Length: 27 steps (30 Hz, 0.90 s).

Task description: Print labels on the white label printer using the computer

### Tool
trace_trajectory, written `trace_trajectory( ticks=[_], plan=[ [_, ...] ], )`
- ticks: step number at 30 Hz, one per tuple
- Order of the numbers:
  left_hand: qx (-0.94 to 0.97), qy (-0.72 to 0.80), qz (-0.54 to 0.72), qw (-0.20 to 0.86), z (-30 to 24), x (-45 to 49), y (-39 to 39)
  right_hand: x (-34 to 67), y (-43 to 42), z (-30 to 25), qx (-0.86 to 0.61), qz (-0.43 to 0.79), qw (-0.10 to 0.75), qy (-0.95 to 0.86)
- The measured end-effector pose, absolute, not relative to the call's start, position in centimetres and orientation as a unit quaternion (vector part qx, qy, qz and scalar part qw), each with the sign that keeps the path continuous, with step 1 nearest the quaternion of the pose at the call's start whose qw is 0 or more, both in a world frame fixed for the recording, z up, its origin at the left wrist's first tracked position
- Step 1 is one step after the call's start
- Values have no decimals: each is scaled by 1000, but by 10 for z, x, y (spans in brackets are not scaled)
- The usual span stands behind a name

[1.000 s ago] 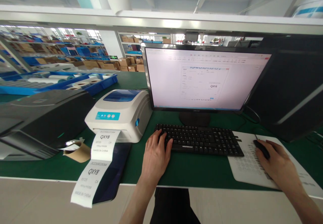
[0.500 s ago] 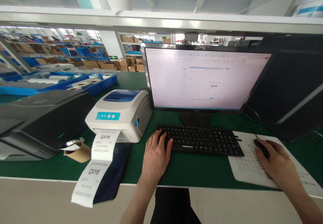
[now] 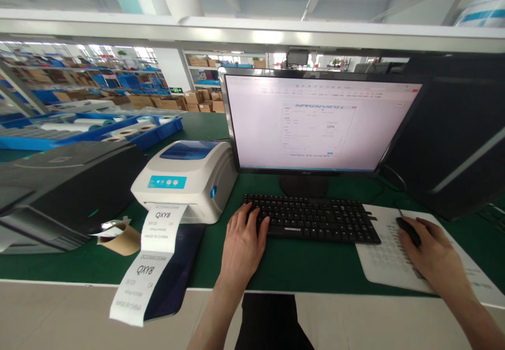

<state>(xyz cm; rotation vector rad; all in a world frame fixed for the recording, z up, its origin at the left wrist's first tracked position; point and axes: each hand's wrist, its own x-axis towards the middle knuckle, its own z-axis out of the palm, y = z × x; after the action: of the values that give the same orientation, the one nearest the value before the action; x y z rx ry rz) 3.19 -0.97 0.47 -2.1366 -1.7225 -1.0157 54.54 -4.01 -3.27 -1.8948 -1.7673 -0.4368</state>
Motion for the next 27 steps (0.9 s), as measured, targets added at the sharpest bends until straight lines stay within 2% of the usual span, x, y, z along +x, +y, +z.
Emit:
trace_trajectory(
  ticks=[27],
  plan=[
    [-729, -584, -335, 119, 3, 30, -8, 550, -39, -38, -710, -166, 249, -638]
  ],
)
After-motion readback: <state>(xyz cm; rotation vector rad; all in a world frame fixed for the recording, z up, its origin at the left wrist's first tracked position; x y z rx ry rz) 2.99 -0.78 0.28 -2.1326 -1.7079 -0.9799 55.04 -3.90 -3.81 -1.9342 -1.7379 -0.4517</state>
